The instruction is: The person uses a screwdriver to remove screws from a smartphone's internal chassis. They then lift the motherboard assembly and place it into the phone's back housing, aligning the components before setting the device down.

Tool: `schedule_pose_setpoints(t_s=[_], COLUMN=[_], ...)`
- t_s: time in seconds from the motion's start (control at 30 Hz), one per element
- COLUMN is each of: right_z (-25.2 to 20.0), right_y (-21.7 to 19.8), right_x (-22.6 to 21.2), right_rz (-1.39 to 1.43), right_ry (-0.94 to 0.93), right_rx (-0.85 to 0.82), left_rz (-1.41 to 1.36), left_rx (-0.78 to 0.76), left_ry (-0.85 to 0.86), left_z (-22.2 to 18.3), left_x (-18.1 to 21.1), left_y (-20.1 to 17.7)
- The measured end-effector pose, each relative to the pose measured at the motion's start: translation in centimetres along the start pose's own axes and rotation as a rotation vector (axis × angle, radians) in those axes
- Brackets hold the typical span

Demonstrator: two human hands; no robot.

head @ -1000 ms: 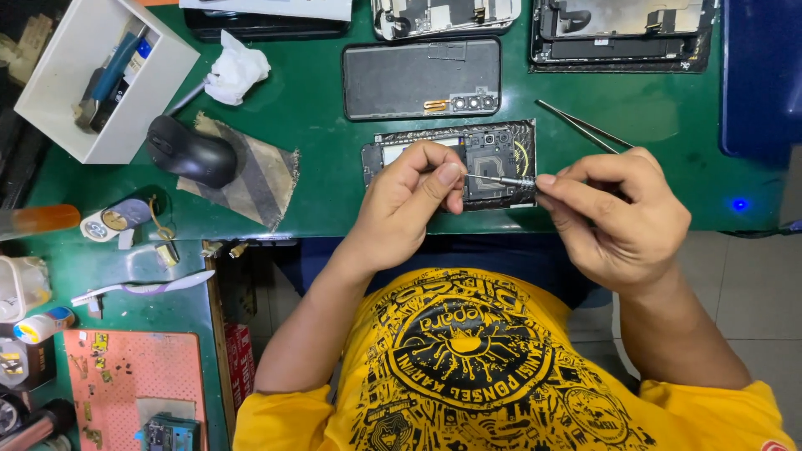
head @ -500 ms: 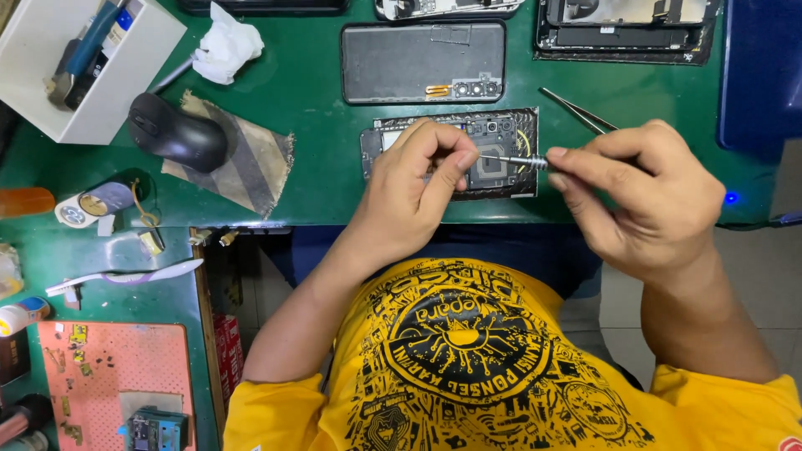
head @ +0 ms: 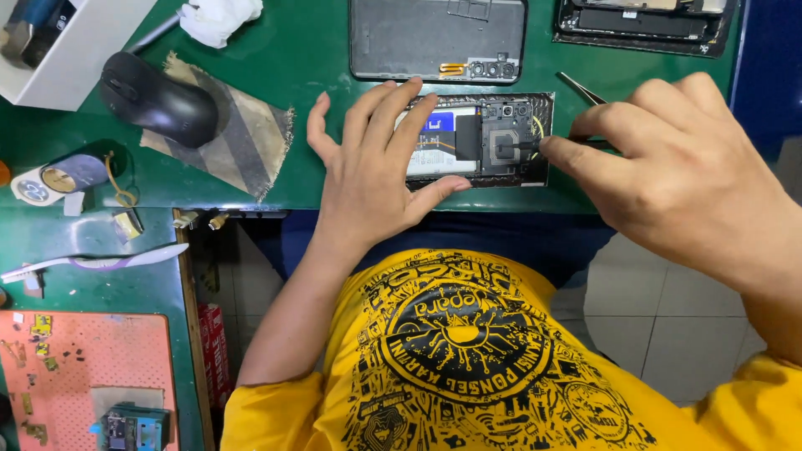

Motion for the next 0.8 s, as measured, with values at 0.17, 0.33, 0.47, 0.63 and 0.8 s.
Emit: schedule_pose_setpoints(t_s=[0.17, 0.33, 0.47, 0.63, 0.8], right_z=[1.2, 1.8, 2.2, 3.3, 4.5], right_y=[-0.1, -0.3, -0.5, -0.9, -0.8], right_x=[-0.3, -0.6, -0.9, -1.2, -1.7], right_rz=[-0.061, -0.089, -0.128, -0.198, -0.331], right_ry=[-0.057, -0.065, -0.091, -0.121, -0.198], right_rx=[-0.057, -0.078, -0.131, -0.215, -0.278], left_rz=[0.055, 0.062, 0.057, 0.061, 0.036], left_rx=[-0.013, -0.028, -0.033, -0.015, -0.003], left_ry=[0.043, 0.042, 0.039, 0.039, 0.035], left_z=[0.0, 0.0, -0.1, -0.1, -0.2], left_x=[-0.1, -0.2, -0.3, -0.3, -0.2], left_y=[0.1, 0.2, 0.2, 0.2, 0.1])
Point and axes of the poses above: each hand's wrist, its own z-axis towards the middle knuckle, its own y-axis out of the palm, x = y × z, the point moved 1 cm from there along z, towards the middle knuckle, and after that the axes turned 8 degrees about -z, right-handed, at the moved point
